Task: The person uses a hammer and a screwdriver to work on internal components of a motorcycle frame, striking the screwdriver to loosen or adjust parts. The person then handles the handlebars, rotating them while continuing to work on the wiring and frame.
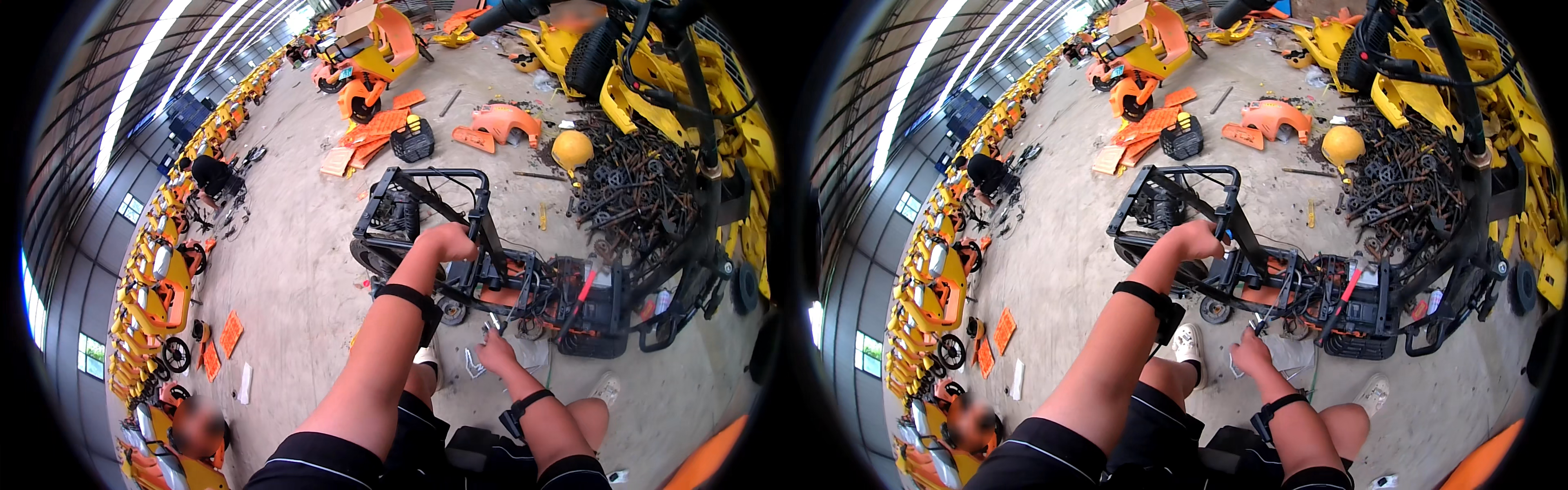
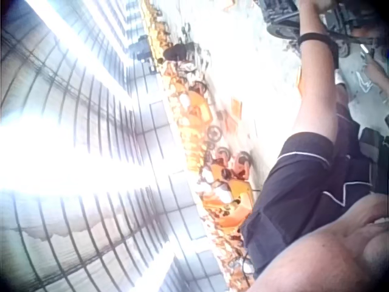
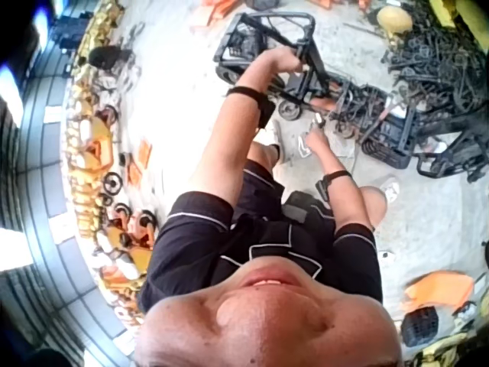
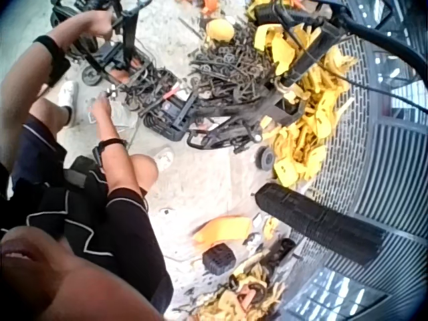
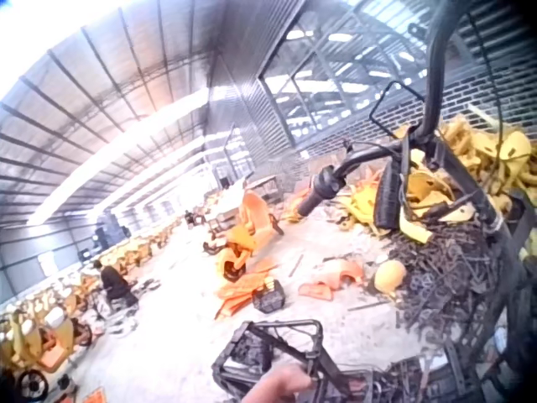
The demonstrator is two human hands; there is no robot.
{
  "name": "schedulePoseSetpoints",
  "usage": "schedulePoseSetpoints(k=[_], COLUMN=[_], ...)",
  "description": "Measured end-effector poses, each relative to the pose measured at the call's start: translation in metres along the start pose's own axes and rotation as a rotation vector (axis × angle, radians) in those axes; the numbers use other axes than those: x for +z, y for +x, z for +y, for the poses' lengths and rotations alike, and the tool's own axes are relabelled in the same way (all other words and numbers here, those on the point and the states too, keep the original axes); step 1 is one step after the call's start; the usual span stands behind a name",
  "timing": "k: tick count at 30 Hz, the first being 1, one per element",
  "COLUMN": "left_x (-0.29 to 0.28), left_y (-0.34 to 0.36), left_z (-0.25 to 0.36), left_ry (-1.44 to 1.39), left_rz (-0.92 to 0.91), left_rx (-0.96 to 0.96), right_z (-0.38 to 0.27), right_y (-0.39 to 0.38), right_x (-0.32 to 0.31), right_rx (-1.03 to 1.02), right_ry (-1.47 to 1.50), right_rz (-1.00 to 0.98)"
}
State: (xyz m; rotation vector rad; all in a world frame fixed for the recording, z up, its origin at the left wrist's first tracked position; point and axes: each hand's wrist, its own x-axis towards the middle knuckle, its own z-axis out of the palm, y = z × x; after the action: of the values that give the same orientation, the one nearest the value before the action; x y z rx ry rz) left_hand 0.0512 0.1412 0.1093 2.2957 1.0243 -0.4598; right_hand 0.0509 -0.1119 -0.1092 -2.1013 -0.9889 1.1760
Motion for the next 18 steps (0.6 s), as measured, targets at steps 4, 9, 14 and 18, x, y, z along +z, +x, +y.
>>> schedulePoseSetpoints(k=[4, 9, 14, 18], left_x=[-0.002, -0.001, -0.006, -0.004], left_y=[-0.001, -0.005, -0.018, -0.017], left_z=[0.009, 0.006, 0.021, 0.017], left_ry=[-0.017, -0.038, -0.051, -0.071], left_rz=[-0.008, -0.011, 0.036, 0.026], left_rx=[0.033, 0.014, 0.010, -0.016], right_z=[0.001, -0.009, -0.020, -0.053], right_y=[0.017, 0.008, 0.021, 0.019], right_x=[0.010, 0.008, -0.006, -0.042], right_rx=[0.055, 0.057, -0.106, -0.145], right_ry=[0.001, 0.095, 0.450, 1.006], right_rz=[0.040, 0.049, 0.090, 0.036])
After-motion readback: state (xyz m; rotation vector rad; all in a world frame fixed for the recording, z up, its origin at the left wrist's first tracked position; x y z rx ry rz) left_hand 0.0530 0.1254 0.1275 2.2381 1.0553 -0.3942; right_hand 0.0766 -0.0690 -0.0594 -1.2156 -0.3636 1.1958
